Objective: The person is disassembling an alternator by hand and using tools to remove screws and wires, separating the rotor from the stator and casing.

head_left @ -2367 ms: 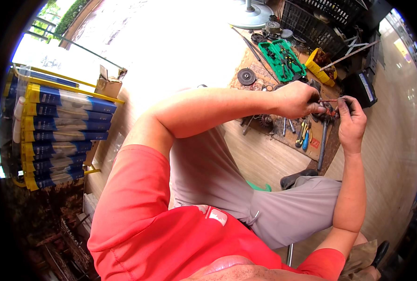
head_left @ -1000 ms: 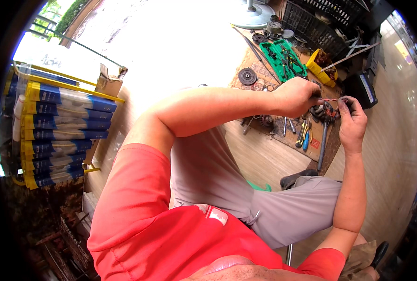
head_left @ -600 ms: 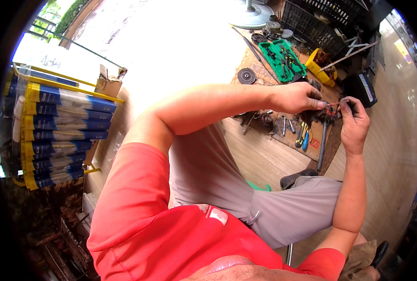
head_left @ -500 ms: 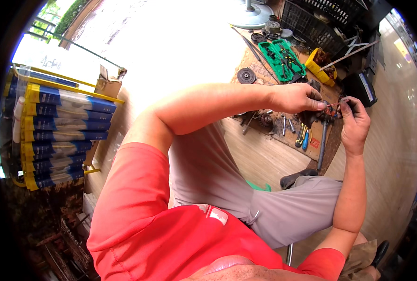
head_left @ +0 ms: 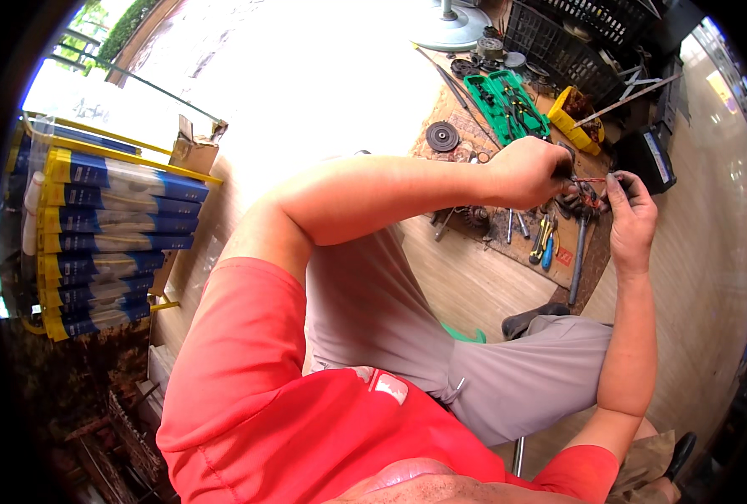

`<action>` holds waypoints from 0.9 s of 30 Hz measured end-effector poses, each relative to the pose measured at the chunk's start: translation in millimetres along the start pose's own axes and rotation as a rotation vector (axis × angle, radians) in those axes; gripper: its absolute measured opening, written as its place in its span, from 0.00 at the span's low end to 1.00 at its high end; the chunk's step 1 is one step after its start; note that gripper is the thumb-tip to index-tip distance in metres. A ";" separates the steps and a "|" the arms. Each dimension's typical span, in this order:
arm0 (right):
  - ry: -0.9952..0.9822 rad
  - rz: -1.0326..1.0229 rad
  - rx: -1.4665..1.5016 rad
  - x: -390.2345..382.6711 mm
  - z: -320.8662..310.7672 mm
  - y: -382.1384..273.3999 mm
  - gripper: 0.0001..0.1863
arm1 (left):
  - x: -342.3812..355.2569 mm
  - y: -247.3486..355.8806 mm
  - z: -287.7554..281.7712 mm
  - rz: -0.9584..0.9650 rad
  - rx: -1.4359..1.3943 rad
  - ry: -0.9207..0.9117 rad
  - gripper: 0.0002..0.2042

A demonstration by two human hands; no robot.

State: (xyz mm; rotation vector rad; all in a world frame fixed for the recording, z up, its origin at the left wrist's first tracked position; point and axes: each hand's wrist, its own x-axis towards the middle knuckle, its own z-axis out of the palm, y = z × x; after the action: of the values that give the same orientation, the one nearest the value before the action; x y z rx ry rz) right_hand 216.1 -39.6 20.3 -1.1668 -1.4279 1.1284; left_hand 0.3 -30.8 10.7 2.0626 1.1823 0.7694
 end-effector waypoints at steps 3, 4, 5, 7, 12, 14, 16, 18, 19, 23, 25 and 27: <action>0.000 0.022 0.018 0.3 1.0 1.8 0.08 | -2.3 -2.3 2.1 0.089 0.066 0.043 0.14; 0.000 0.025 0.024 0.4 1.4 1.8 0.08 | -2.8 -3.5 3.3 0.119 0.082 0.063 0.14; -0.002 0.021 0.025 0.5 1.5 2.2 0.08 | -2.9 -5.2 5.5 0.149 0.096 0.083 0.13; -0.006 0.014 0.027 0.6 1.5 2.6 0.08 | -2.6 -8.6 9.5 0.190 0.102 0.108 0.12; -0.007 -0.003 0.010 0.0 0.3 2.7 0.08 | -1.5 -7.9 9.3 0.200 0.040 0.045 0.11; -0.018 -0.008 0.019 -0.5 -0.3 2.3 0.08 | -0.6 -8.5 8.2 0.218 -0.052 0.000 0.11; -0.028 -0.012 0.035 -1.3 0.1 0.3 0.08 | -0.5 -9.2 7.4 0.218 -0.117 -0.038 0.12; -0.035 -0.011 0.048 -1.3 0.0 -2.0 0.08 | -0.4 -7.5 4.9 0.201 -0.158 -0.072 0.12; -0.039 -0.010 0.055 -1.2 -0.3 -2.8 0.08 | -0.1 -6.5 3.8 0.195 -0.159 -0.078 0.12; -0.045 0.008 0.072 -0.4 -2.2 -4.3 0.09 | 0.5 -3.9 2.4 0.169 -0.141 -0.087 0.13; -0.053 0.011 0.075 0.0 -2.8 -4.7 0.08 | 0.0 -2.8 3.3 0.143 -0.080 -0.072 0.12; -0.055 0.020 0.073 0.1 -2.3 -4.6 0.08 | -0.1 -3.5 7.0 0.108 0.021 -0.044 0.12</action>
State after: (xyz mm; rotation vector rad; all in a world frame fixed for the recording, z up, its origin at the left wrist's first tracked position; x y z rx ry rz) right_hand 217.7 -39.9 25.2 -1.1085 -1.4075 1.2242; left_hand 3.7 -31.2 3.6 2.1640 1.0661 0.7610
